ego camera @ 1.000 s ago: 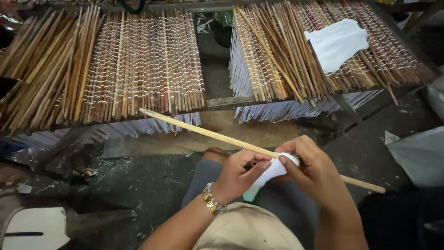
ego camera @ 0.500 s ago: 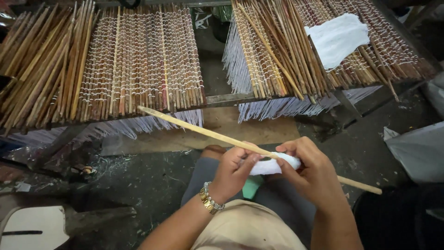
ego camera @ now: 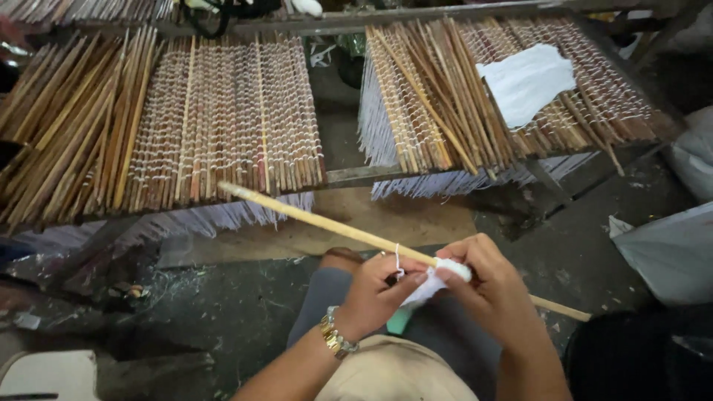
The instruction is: Wrapping white thread around a wooden stick to create a series of loops for a craft or manufacturing process.
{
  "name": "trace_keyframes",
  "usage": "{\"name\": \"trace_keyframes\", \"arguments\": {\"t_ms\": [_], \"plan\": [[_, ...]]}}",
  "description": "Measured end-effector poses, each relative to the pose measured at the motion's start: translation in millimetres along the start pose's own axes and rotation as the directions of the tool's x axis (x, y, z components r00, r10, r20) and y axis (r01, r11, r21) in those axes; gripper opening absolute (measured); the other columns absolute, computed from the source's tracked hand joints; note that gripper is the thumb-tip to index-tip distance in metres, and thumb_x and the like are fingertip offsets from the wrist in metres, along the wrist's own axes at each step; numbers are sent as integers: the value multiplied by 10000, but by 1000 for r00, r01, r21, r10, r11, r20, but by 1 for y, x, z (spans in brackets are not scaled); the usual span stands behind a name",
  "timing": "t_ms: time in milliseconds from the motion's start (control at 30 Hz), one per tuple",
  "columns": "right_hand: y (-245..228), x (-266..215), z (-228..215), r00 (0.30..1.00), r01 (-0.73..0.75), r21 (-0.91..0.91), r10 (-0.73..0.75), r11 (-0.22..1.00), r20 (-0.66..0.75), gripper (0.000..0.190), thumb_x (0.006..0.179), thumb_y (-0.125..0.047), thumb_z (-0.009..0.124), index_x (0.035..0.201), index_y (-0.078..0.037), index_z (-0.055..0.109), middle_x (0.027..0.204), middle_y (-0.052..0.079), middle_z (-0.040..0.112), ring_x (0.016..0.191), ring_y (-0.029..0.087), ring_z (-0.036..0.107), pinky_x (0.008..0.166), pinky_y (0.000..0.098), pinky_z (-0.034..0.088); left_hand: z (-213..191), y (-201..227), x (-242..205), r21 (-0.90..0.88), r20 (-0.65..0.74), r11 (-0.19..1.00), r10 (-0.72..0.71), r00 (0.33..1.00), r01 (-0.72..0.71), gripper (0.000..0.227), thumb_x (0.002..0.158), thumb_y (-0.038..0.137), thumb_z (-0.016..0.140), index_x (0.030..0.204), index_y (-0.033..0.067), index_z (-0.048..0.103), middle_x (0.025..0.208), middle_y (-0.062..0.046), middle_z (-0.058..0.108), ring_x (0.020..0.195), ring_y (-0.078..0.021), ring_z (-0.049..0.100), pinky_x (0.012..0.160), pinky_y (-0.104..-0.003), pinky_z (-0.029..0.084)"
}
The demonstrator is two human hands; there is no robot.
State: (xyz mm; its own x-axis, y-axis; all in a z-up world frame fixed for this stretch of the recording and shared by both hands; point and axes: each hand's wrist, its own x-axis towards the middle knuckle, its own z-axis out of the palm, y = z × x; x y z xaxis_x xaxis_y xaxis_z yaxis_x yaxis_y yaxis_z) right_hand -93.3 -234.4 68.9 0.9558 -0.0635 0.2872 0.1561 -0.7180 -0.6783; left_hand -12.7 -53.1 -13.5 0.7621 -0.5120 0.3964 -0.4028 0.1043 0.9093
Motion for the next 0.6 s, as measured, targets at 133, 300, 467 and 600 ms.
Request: {"name": "trace_keyframes", "arguments": {"t_ms": [133, 300, 467, 600], "plan": [[2, 1, 2, 997, 60, -61, -63, 996, -53, 155, 938, -245, 670, 990, -104, 709, 958, 18, 694, 766, 134, 646, 654, 280, 472, 3, -4, -2, -152, -54, 981, -134, 990, 124, 290, 1012, 319, 593, 990, 54, 708, 827, -18, 715, 706, -92, 617, 609, -283, 478], [0, 3, 0, 996, -81, -30, 79, 996, -48, 220, 941, -266, 648, 1082, -131, 749, 991, 26, 670, 886, 135, 710, 730, 268, 610, 3, 17, -1, -226, -17, 956, -198, 980, 189, 267, 943, 276, 703, 1115, 77, 660, 863, -30, 728, 729, -90, 704, 612, -233, 543], [12, 0, 10, 993, -95, -85, 89, 992, -78, 227, 922, -358, 667, 980, -155, 748, 930, -16, 679, 846, 143, 678, 751, 297, 500, 5, 9, 3, -35, -38, 998, -54, 998, 53, 158, 972, 256, 676, 970, 114, 744, 916, -9, 729, 846, -122, 667, 762, -283, 530], [7, 0, 12, 988, -136, -70, 130, 988, -79, 218, 953, -330, 631, 946, -138, 733, 914, -20, 685, 869, 152, 656, 770, 316, 490, 10, -1, 0, -139, 26, 931, -338, 941, 338, 267, 993, 324, 596, 1015, 112, 756, 870, 22, 734, 743, -73, 619, 639, -267, 474]]}}
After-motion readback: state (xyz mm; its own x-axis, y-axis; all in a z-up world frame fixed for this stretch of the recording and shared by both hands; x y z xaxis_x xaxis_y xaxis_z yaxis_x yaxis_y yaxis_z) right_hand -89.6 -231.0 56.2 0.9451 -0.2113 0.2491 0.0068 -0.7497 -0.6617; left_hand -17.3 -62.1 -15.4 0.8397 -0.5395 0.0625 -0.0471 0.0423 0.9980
